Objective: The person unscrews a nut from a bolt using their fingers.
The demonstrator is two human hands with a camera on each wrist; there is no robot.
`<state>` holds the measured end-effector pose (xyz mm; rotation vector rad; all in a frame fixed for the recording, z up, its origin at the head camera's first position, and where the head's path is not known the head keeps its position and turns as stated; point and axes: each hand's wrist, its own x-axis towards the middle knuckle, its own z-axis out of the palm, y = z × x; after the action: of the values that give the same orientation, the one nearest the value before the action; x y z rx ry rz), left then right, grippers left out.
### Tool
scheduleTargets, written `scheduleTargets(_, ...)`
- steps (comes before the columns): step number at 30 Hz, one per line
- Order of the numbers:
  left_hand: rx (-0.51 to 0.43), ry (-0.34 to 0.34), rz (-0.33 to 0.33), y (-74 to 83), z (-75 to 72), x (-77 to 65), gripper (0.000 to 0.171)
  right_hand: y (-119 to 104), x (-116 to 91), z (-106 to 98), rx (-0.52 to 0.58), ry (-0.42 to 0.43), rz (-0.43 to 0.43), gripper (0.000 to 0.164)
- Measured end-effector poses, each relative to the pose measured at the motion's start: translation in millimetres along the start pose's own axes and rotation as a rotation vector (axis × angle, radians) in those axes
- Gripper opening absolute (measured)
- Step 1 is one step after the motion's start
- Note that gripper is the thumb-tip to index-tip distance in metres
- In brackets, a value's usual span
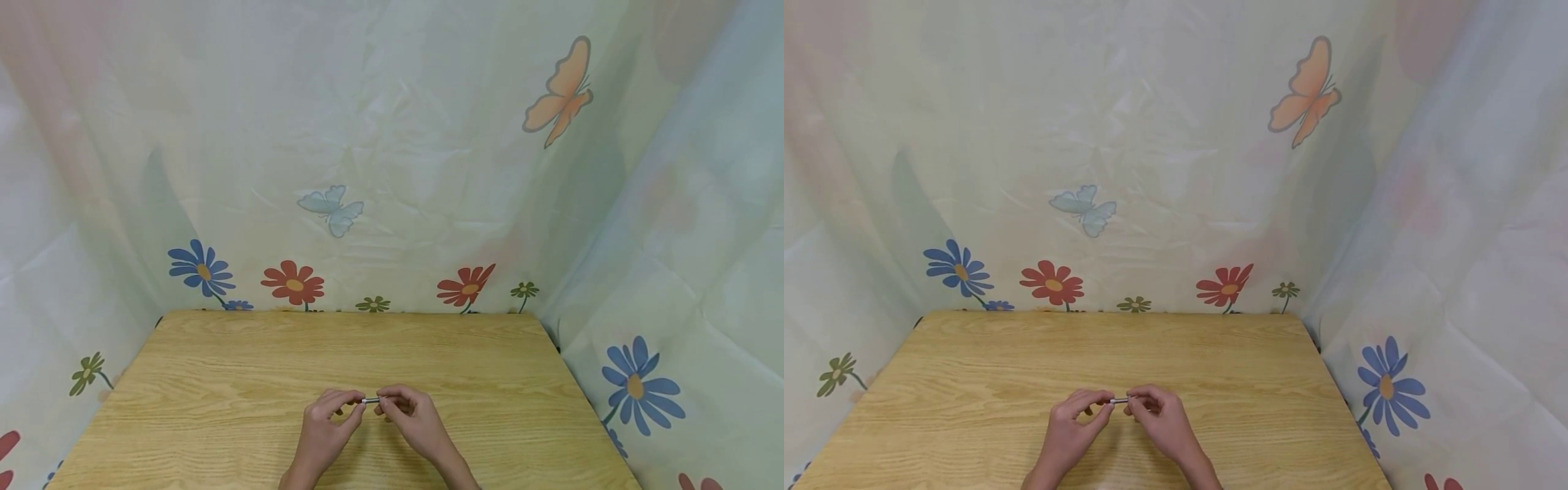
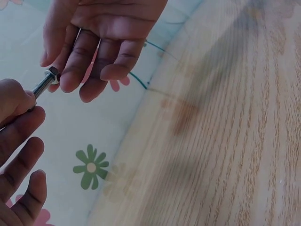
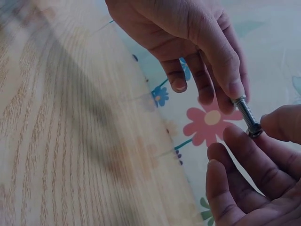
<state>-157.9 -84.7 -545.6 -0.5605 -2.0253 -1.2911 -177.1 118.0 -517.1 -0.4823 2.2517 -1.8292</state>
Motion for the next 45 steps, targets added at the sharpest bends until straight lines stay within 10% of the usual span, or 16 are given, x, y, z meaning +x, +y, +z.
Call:
scheduleTargets(19,-0.011,0.012,-0.007,0.5,-0.3,-0.9,0.023,1,1,0,0.007,0.017,-0.022,0.023)
scheduleTargets(45,0.078,-0.078,-0.165,-32.2,3.5,-3.4,0.018,28,21,-7,-0.359,0.021,-0.131,0.025)
